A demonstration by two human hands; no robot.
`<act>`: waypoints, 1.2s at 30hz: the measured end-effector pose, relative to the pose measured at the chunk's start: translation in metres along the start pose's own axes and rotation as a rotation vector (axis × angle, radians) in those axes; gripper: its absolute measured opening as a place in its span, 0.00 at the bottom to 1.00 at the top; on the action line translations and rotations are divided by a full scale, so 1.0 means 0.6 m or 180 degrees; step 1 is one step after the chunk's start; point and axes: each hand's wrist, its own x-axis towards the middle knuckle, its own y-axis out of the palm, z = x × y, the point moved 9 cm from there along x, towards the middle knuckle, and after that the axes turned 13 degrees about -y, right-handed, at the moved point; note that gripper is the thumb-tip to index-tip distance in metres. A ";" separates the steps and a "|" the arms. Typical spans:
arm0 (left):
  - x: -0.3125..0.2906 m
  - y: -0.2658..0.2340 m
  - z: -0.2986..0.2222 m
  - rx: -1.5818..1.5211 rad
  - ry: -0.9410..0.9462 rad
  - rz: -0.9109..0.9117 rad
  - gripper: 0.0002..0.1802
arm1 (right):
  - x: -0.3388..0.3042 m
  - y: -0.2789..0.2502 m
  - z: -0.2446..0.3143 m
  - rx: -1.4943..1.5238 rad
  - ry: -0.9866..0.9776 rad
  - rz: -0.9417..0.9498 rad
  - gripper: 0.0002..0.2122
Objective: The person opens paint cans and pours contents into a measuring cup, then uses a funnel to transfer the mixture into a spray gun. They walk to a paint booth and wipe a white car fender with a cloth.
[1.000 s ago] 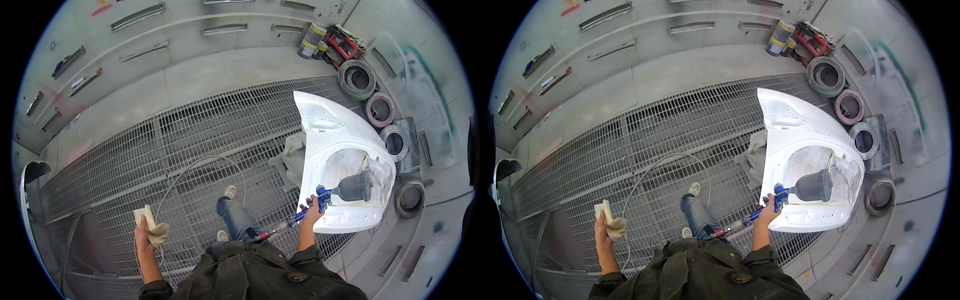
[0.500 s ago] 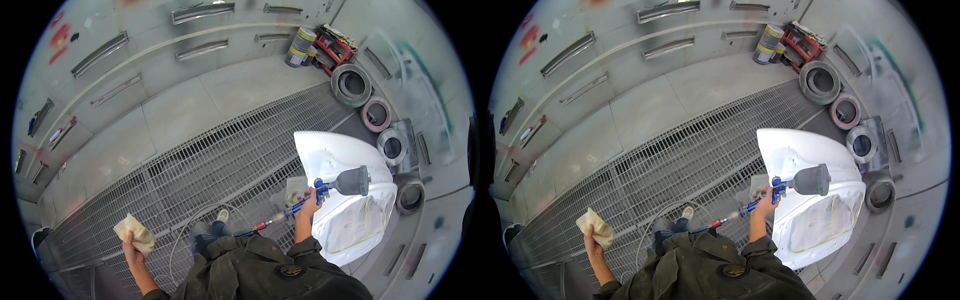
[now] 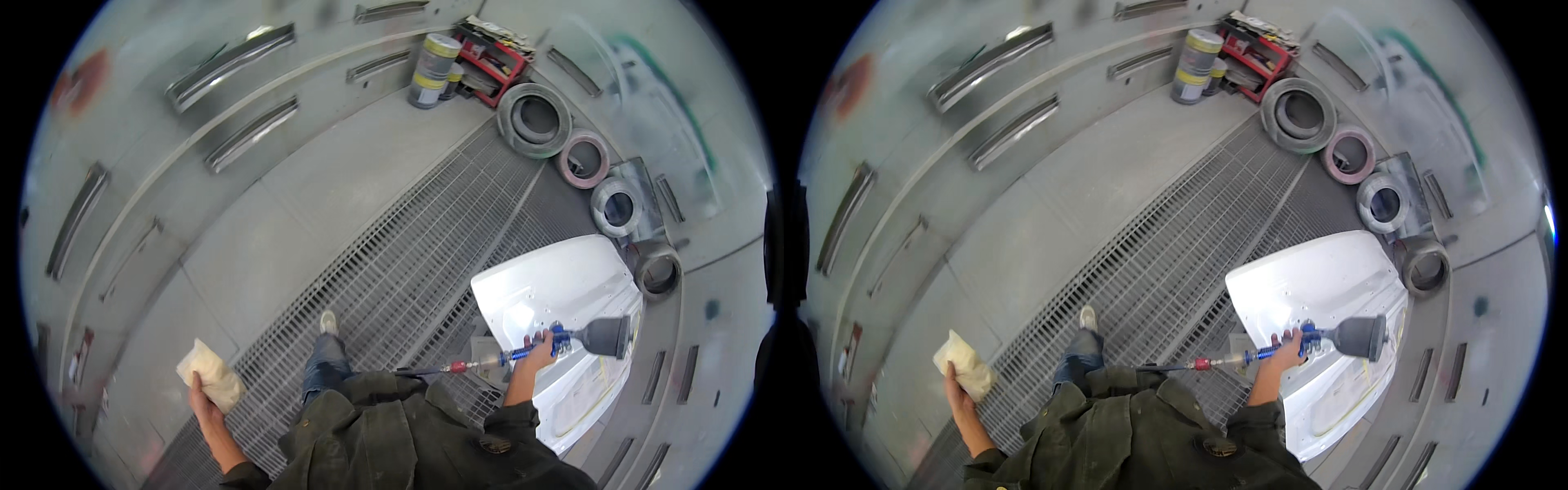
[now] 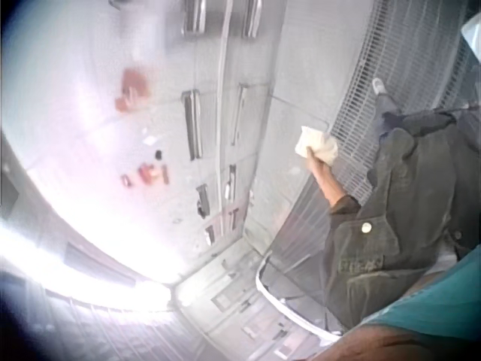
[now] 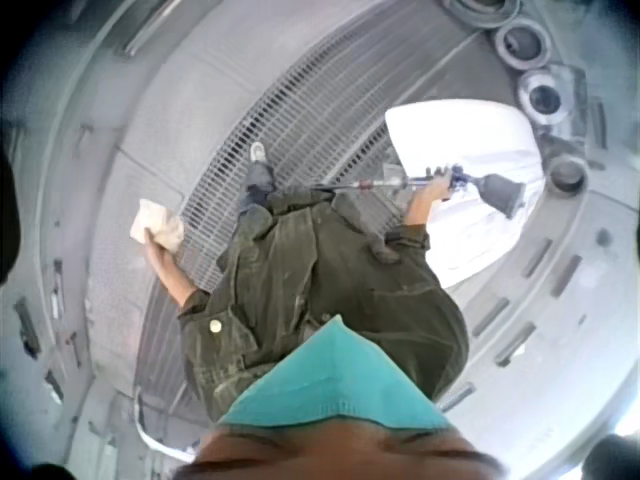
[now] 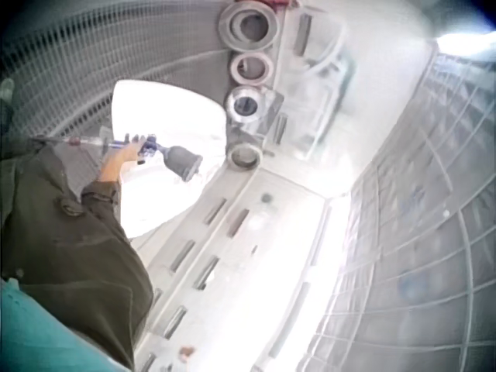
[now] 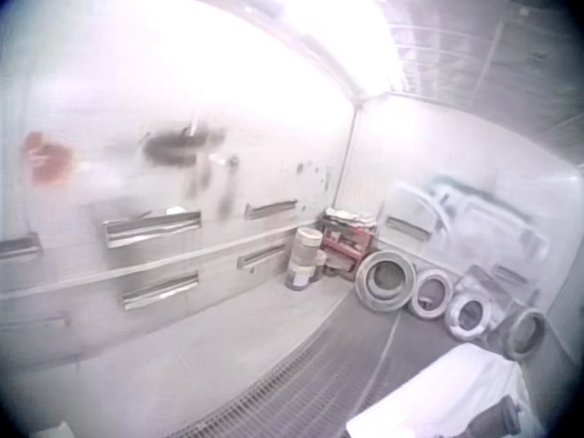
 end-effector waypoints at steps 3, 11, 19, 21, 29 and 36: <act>0.124 0.268 -0.107 0.0563 0.0135 0.0223 0.26 | 0.025 0.029 -0.009 0.0144 -0.0086 -0.0313 0.07; 0.294 0.978 -0.089 0.1967 -0.0124 0.1198 0.27 | 0.013 0.104 -0.011 0.0215 -0.0349 -0.1437 0.10; 0.427 1.419 0.060 0.2389 -0.0739 0.1786 0.29 | 0.079 0.313 -0.053 0.0073 -0.0205 -0.2567 0.13; 0.479 1.499 0.076 0.2311 -0.0845 0.1743 0.28 | 0.120 0.381 -0.070 0.0173 -0.0258 -0.2584 0.13; 0.619 1.820 0.203 0.2364 -0.1481 0.1936 0.29 | 0.284 0.576 -0.069 0.0106 -0.0584 -0.2610 0.14; 0.765 2.083 0.377 0.2703 -0.1828 0.1843 0.31 | 0.409 0.713 -0.076 -0.0117 -0.0829 -0.3048 0.13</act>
